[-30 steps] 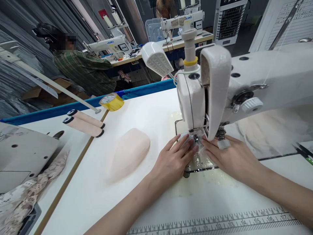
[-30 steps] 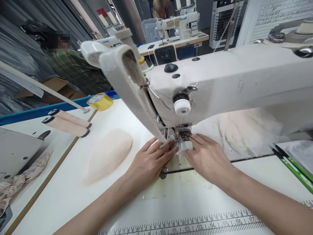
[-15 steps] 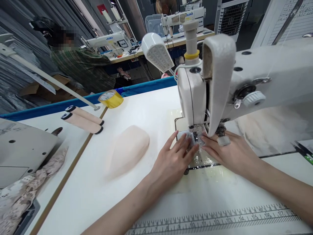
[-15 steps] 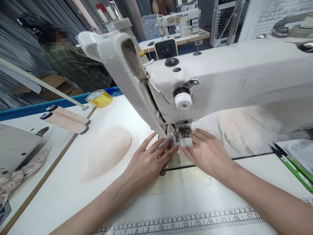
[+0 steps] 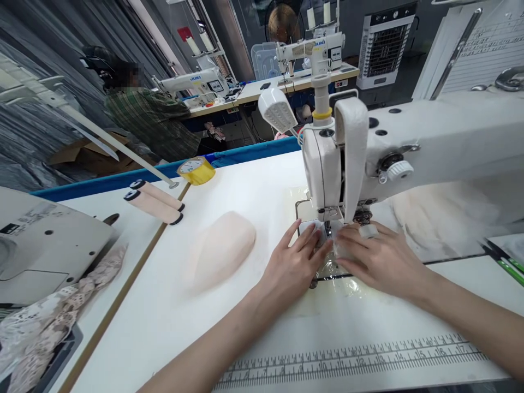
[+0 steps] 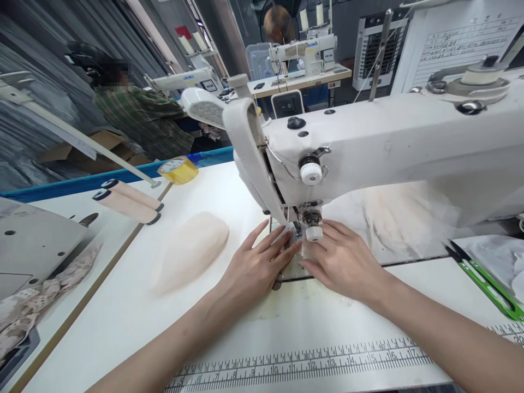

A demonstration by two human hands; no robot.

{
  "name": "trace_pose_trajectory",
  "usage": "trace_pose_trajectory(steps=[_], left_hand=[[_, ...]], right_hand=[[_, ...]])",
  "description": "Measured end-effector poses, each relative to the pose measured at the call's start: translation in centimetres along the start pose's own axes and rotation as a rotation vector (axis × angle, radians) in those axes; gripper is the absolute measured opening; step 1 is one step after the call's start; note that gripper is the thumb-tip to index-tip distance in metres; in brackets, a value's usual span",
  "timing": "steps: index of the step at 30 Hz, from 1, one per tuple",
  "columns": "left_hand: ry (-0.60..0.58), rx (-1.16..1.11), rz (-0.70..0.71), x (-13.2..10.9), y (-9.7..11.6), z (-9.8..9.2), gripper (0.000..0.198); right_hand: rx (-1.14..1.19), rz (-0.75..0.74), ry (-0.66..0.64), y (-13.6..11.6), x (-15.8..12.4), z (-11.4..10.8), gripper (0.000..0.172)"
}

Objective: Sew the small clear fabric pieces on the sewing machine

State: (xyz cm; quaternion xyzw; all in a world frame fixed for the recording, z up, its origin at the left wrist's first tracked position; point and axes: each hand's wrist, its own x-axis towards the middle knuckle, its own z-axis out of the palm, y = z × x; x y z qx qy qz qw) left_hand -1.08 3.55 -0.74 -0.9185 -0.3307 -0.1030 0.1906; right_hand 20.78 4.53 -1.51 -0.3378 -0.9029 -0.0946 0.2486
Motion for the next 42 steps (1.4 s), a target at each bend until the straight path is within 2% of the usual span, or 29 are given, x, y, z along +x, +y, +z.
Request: trace_pose_trajectory(steps=[7,14,21,34,39,42], left_hand=[[0.053,-0.031,0.014,-0.6,0.2,0.0,0.038],[0.028,-0.115,0.003,-0.8,0.3,-0.2,0.041],[0.031,-0.126,0.0,-0.7,0.2,-0.1,0.04],[0.038,-0.162,-0.044,-0.3,-0.4,0.4,0.035],[0.052,-0.176,-0.068,-0.2,-0.5,0.6,0.036],[0.043,-0.168,-0.093,-0.1,-0.4,0.5,0.037]], right_hand=[[0.058,-0.042,0.041,-0.7,-0.3,-0.1,0.025],[0.052,-0.046,0.019,-0.5,-0.2,-0.5,0.029],[0.062,-0.043,0.017,-0.4,-0.3,-0.2,0.023],[0.001,-0.037,0.001,-0.1,-0.3,0.3,0.028],[0.07,0.014,-0.019,0.3,-0.2,0.4,0.029],[0.069,0.005,-0.042,0.5,-0.1,0.4,0.036]])
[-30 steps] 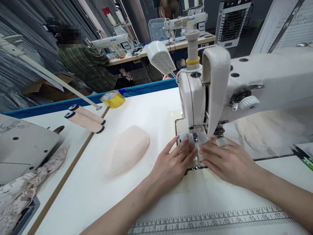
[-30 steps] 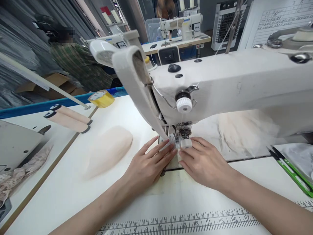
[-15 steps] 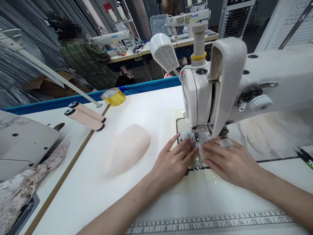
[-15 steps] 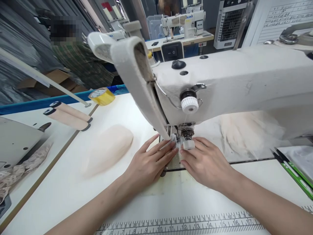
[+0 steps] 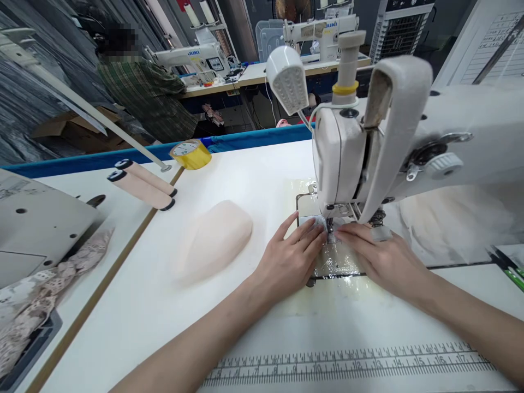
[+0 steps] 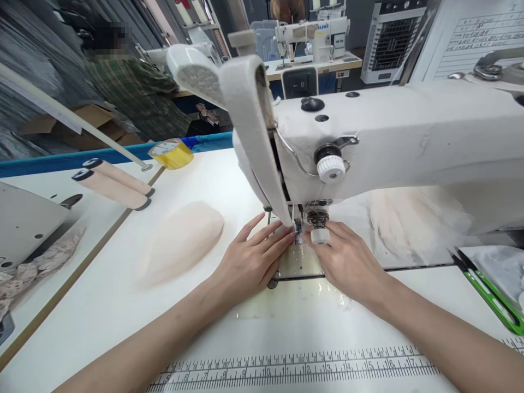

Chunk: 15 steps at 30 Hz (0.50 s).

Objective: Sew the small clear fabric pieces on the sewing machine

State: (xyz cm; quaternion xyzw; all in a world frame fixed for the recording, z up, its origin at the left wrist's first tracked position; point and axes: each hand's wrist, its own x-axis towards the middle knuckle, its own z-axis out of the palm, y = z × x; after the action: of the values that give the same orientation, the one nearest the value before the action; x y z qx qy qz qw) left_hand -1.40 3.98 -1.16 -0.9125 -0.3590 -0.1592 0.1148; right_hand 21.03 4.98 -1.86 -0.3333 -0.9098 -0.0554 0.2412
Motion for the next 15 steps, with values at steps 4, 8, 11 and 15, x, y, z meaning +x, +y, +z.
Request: trace_pose_trajectory(steps=[4,8,11,15], left_hand=[[0.016,0.016,-0.025,0.15,0.15,-0.14,0.037],[0.031,0.012,-0.033,0.34,0.3,-0.28,0.036],[0.042,0.008,-0.039,0.41,0.33,-0.28,0.035],[0.053,0.005,-0.045,0.47,0.21,-0.07,0.034]], right_hand=[[-0.071,-0.076,0.005,0.08,-0.1,-0.08,0.045],[-0.079,-0.086,0.024,0.1,-0.31,-0.11,0.045],[-0.094,-0.097,0.03,0.08,-0.31,-0.13,0.044],[-0.119,-0.1,0.045,-0.05,-0.15,-0.21,0.041]])
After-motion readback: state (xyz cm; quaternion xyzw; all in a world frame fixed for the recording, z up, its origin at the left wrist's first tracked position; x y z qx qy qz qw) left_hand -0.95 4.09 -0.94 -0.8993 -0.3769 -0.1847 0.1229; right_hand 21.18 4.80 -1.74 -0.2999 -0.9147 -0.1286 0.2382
